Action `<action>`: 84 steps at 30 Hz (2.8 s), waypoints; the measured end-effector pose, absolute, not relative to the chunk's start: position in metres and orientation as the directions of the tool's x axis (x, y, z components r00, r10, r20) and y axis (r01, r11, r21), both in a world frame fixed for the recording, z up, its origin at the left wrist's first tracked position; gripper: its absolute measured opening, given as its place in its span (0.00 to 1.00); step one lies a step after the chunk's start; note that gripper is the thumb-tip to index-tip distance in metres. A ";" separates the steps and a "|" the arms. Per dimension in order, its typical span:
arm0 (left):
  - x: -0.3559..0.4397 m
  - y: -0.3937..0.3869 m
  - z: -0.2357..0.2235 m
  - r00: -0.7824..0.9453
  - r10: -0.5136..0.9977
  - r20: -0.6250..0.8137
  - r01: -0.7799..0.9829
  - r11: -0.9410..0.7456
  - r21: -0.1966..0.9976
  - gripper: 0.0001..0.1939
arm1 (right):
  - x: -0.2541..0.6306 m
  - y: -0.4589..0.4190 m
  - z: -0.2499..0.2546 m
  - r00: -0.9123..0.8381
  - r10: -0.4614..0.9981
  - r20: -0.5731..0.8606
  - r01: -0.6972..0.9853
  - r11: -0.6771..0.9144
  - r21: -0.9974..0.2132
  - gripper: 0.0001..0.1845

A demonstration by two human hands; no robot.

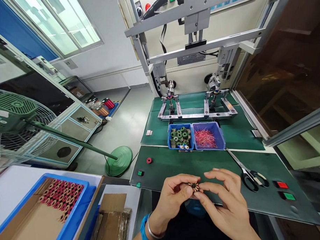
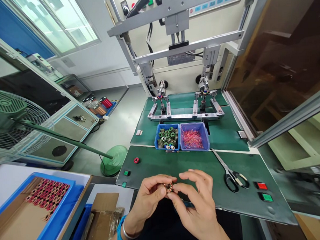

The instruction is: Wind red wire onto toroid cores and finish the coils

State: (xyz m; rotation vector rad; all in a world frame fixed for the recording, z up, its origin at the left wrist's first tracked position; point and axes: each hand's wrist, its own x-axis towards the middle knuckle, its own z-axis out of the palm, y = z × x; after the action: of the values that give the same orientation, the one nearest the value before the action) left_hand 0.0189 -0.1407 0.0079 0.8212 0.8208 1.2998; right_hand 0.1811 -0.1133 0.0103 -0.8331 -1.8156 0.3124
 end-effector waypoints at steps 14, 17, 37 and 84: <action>0.027 -0.137 0.010 -0.031 0.979 -0.202 -0.378 0.176 0.909 0.12 | 0.180 -0.114 0.010 -0.188 0.672 0.716 0.409 0.717 -0.565 0.07; 0.027 -0.137 0.010 -0.014 0.972 -0.234 -0.412 0.208 0.887 0.13 | 0.179 -0.114 0.009 -0.195 0.668 0.718 0.401 0.723 -0.563 0.07; 0.014 -0.145 0.008 0.327 0.922 -0.206 -0.367 0.325 0.872 0.19 | 0.198 -0.096 0.018 -0.589 0.752 0.297 0.188 0.485 -0.854 0.09; -0.056 -0.162 -0.030 -0.130 0.963 -0.235 0.087 0.247 0.965 0.19 | 0.157 -0.097 -0.076 -0.564 0.817 0.122 0.175 0.263 -0.949 0.19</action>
State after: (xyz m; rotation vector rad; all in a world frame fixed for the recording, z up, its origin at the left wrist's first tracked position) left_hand -0.0559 -0.1620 -0.0296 1.0396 1.4777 1.0589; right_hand 0.1566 -0.0972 -0.0758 -0.8960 -1.9139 1.3207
